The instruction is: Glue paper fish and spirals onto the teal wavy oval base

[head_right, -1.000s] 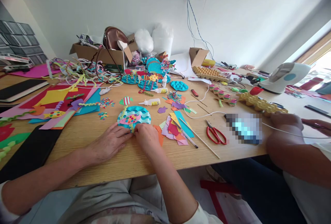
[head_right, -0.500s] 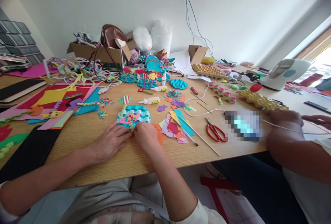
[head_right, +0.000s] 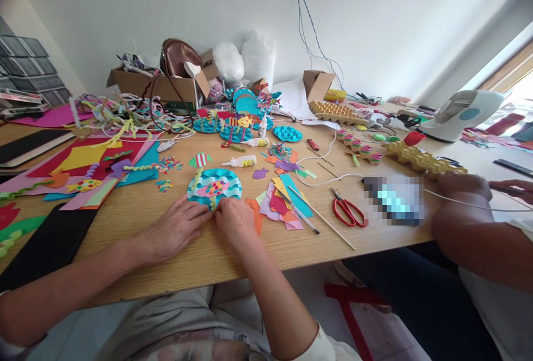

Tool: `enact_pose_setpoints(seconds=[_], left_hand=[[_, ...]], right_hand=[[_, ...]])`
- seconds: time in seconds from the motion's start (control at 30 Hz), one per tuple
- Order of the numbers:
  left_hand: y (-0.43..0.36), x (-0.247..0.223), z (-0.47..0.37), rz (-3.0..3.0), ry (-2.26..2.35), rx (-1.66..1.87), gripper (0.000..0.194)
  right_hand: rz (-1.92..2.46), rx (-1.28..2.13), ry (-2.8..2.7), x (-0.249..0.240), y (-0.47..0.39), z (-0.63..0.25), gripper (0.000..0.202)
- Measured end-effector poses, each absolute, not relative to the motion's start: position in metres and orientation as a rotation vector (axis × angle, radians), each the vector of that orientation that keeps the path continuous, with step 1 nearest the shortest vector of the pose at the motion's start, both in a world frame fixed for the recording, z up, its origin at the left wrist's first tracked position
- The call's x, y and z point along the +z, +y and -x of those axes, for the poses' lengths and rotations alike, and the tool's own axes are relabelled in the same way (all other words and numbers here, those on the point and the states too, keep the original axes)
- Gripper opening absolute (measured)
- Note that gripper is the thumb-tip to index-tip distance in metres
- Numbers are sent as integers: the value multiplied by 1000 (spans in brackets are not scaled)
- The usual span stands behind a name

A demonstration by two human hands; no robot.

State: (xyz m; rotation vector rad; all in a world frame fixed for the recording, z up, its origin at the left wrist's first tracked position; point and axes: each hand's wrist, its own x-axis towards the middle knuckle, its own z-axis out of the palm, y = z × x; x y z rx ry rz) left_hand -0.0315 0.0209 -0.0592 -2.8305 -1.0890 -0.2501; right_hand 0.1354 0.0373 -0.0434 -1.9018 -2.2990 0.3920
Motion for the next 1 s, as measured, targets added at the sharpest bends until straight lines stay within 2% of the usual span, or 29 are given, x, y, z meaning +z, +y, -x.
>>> enact_pose_setpoints(seconds=[0.6,1.0], left_hand=[[19,-59,32,2842,-1007,-254,24],[19,-62,37,2877,-1044,-275,34]], right_hand=[[2060,439,-2280,-39,40,-130,26],[1998,379,-2277,-41,34,-134,19]])
